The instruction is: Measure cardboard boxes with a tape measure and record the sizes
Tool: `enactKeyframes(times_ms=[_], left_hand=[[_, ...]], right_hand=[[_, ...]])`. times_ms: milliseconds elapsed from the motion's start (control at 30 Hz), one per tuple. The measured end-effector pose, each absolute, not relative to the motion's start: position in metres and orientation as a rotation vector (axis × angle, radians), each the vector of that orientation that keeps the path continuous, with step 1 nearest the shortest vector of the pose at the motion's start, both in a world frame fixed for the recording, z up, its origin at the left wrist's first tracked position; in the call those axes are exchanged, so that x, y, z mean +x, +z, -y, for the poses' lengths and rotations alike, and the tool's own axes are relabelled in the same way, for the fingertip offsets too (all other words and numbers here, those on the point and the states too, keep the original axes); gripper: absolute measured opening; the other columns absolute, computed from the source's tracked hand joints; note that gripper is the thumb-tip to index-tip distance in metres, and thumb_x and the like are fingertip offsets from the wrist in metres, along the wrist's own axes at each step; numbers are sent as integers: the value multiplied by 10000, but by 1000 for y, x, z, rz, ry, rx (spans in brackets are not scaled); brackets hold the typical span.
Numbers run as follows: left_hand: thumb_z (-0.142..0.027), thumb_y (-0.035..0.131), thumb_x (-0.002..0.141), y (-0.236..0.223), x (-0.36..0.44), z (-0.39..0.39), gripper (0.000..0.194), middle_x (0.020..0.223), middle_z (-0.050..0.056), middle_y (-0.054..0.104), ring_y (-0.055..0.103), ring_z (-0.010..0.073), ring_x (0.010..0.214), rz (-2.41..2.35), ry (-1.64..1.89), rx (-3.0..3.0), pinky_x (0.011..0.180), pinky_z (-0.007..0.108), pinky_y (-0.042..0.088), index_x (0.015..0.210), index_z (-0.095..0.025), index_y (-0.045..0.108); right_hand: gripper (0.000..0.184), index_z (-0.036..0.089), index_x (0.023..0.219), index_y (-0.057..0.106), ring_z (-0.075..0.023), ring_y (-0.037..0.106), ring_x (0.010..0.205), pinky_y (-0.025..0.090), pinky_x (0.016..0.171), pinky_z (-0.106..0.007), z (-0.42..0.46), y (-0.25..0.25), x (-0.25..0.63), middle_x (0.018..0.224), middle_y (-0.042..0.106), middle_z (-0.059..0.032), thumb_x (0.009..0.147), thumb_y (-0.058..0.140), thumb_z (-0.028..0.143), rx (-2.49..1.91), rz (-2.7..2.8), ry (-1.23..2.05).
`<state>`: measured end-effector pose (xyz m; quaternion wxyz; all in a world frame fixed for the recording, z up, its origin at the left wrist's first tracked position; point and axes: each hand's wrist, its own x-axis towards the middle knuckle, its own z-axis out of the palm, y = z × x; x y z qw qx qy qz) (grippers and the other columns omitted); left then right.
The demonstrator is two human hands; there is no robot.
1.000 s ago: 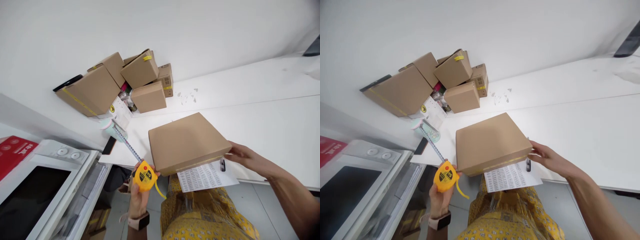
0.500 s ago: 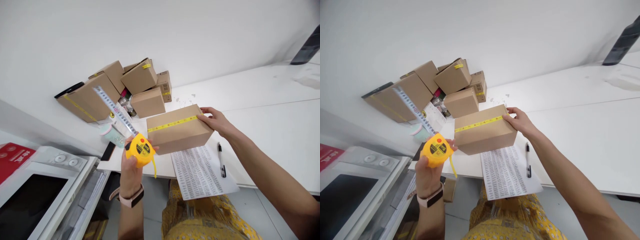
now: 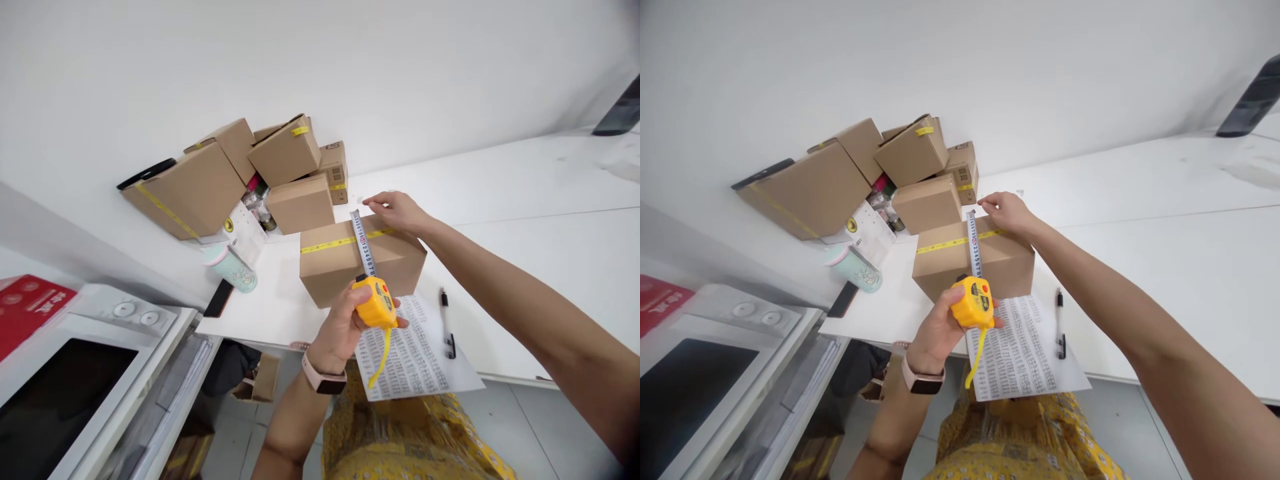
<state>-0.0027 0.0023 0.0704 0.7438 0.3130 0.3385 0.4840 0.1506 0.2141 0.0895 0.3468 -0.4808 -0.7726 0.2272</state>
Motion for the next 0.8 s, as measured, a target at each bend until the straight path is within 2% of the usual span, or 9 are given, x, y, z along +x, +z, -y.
enactKeyframes(times_ms=[100,233,467,633,800], left_hand=[[-470,781,688,75,3,-5,486,849,73,683,711,265,763,-754,1081,644,846,489,556,982,-130,595],[-479,790,672,74,8,-6,506,839,56,672,703,242,730,-763,1070,606,892,526,536,987,-140,585],[-429,794,703,64,16,5,458,884,66,657,679,239,811,-739,1106,620,812,472,576,995,-142,588],[-449,800,694,65,23,8,479,849,54,666,685,207,701,-783,1116,641,751,418,582,979,-148,560],[-458,788,721,62,30,8,470,865,46,661,681,206,760,-797,1134,675,767,439,591,996,-162,548]], right_hand=[[266,155,975,787,-228,666,936,474,864,-307,-224,90,134,978,755,-69,910,570,294,-1307,2029,663],[240,144,786,768,-183,619,725,460,715,-278,-230,86,121,704,693,-32,885,632,316,-1353,2007,779],[115,148,779,765,-168,629,753,460,702,-258,-231,76,124,785,730,-37,820,694,228,-1337,1903,931],[99,145,816,770,-183,663,810,490,778,-275,-230,75,123,851,755,-57,829,684,192,-1281,1915,909],[96,151,824,768,-192,674,844,493,816,-286,-231,73,121,878,761,-59,836,675,176,-1261,1931,909]])
